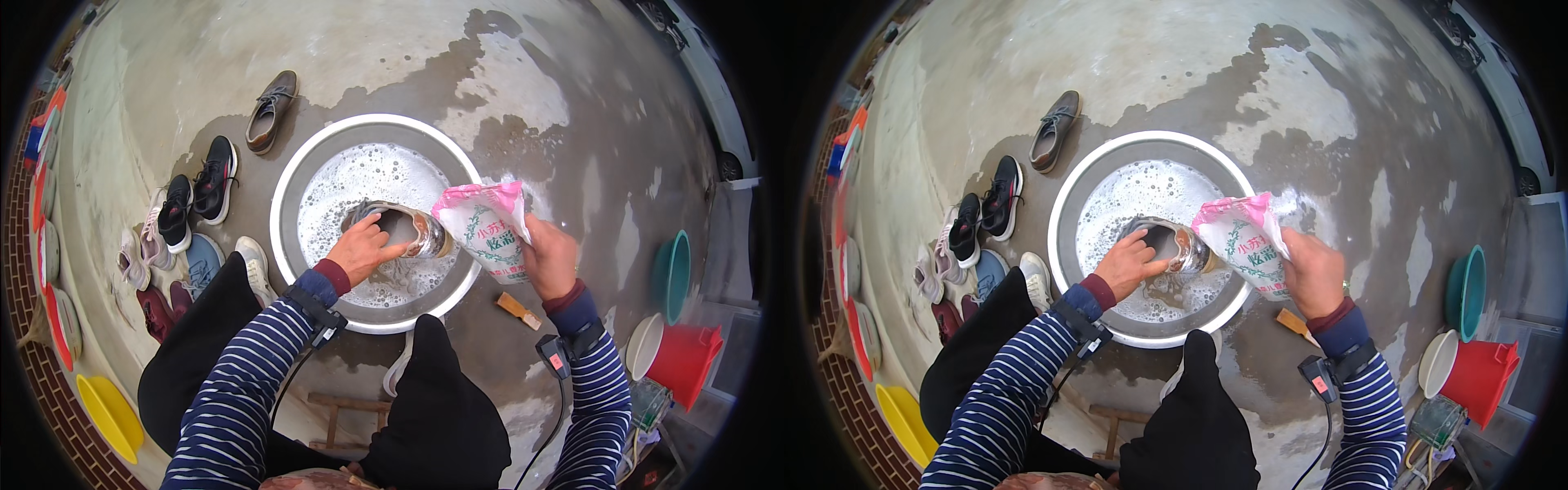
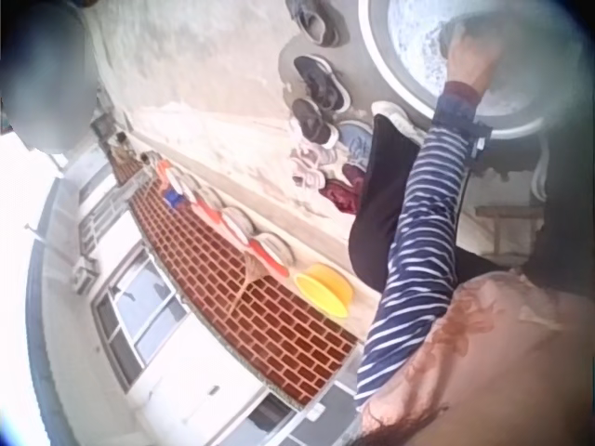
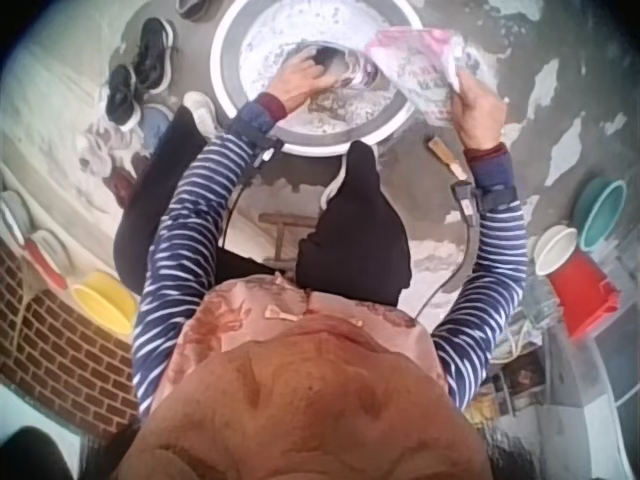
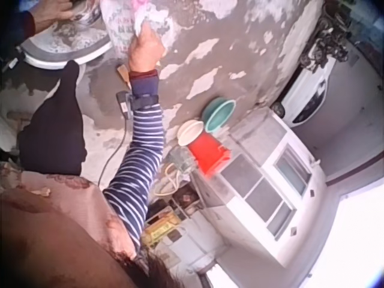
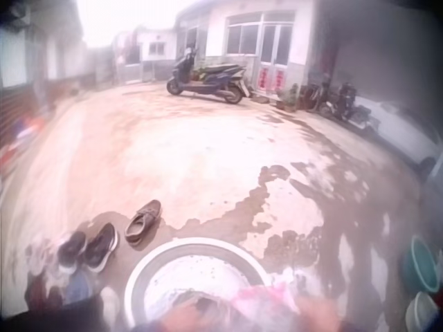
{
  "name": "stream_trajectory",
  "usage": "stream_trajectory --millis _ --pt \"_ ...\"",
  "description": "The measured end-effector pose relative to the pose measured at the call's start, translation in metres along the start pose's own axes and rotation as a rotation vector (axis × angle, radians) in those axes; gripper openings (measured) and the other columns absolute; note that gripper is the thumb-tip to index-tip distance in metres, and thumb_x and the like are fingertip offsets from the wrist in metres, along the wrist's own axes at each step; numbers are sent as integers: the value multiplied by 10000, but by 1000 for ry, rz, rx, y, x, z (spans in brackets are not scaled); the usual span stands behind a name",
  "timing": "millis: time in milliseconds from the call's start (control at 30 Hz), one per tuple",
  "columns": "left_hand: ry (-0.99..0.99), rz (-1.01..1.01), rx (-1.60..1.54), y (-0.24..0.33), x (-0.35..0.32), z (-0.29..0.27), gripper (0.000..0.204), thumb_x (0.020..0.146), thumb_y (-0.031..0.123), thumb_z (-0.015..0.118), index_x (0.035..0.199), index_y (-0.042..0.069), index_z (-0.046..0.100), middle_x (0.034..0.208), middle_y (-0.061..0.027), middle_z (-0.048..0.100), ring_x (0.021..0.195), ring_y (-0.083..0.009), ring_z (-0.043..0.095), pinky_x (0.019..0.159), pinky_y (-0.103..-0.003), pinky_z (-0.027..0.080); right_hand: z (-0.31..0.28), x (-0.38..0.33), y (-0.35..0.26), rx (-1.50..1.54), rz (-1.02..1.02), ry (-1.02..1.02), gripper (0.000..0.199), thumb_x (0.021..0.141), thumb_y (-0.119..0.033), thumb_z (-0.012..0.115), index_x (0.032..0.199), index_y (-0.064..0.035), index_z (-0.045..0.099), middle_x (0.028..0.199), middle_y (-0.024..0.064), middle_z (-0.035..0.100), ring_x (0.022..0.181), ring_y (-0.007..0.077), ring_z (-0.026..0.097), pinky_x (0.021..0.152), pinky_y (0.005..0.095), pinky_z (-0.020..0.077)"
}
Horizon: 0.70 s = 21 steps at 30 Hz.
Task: The person scrubs several shoes and insoles in a basin of soapy water using a brush. They dip the brush into the water, scrub the shoe surfaces and insoles, and place cleaned items aside on the floor.
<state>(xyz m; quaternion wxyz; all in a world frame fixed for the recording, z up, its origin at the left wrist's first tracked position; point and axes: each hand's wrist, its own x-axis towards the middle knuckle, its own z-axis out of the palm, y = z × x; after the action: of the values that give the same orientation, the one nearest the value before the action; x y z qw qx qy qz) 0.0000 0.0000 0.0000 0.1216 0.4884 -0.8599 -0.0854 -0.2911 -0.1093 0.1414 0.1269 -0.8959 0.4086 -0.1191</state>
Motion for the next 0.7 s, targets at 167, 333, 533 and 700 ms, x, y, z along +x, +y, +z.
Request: stream_trajectory --millis 167,333,533,700 --pt "47 67 53 4 2 -5 423 816 28 487 1167 239 595 731 -38 478 817 -209 568 1079 -424 359 23 -8 17 108 17 148 277 782 4 632 1049 -67 622 830 175 617 742 370 611 639 348 494" --pt "48 -21 16 6 7 -6 391 776 5 533 1110 194 605 729 -38 496 806 -209 571 1074 -424 361 43 -34 69 665 410 271 289 949 -193 594 1133 28 602 942 15 657 859 84 558 763 275 468" --pt "23 -303 -172 10 11 -5 377 808 9 565 1176 88 543 797 -110 627 838 -287 608 1000 -422 363 94 -81 169 783 678 567 324 950 -215 577 1117 61 607 1021 74 662 909 113 571 816 279 450" --pt "-50 -607 -367 -6 4 16 354 806 50 596 1157 58 555 721 -138 597 802 -344 589 834 -394 466 153 -120 253 662 909 671 345 927 -208 581 1143 61 597 1025 107 669 931 162 603 831 310 457"
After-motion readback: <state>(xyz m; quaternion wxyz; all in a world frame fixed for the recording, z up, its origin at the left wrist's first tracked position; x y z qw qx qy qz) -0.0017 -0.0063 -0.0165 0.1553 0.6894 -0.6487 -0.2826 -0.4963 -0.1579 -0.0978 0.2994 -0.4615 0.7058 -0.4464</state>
